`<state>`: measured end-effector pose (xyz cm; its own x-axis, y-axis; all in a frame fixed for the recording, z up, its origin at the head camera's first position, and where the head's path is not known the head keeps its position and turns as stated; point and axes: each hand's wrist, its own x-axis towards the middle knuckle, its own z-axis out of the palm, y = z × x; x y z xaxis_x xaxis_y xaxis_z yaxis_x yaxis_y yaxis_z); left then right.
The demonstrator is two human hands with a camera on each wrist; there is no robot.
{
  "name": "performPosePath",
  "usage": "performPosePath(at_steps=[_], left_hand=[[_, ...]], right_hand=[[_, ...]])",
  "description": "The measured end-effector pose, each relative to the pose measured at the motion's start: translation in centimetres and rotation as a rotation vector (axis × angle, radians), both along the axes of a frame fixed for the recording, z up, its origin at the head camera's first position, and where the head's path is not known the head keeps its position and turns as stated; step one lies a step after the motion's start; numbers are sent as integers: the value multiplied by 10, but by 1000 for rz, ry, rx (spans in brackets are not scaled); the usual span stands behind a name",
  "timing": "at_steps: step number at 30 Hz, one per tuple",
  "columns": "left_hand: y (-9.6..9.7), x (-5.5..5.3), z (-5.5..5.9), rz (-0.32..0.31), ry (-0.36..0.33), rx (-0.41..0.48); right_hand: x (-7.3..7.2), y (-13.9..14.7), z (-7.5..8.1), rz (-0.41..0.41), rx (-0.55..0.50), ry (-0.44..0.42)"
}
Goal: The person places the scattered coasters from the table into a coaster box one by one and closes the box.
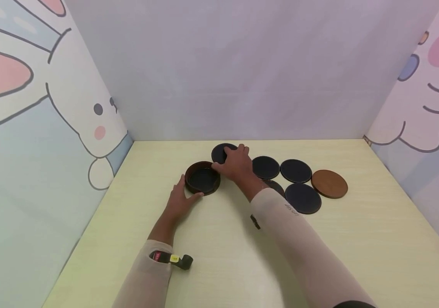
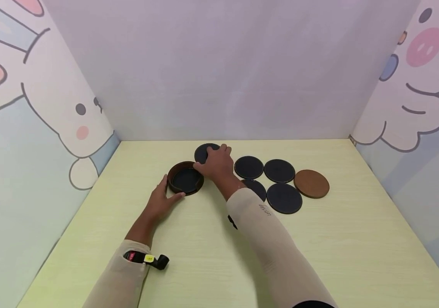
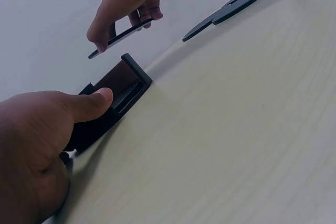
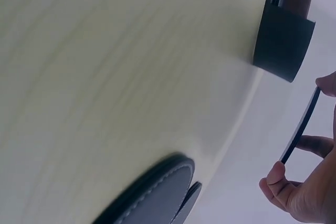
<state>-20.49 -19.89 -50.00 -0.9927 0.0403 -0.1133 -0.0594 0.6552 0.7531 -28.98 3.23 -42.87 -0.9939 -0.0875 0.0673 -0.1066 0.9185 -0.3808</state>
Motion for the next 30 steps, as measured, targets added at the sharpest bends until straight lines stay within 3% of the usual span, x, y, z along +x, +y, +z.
performPosePath(at_steps=[16, 30], left_hand=[[0, 0, 0, 13, -35, 14], [-1, 0, 0, -14, 28, 23]], right_hand=[[18, -26, 5, 261, 48, -30], [30, -43, 0, 333, 107, -3]])
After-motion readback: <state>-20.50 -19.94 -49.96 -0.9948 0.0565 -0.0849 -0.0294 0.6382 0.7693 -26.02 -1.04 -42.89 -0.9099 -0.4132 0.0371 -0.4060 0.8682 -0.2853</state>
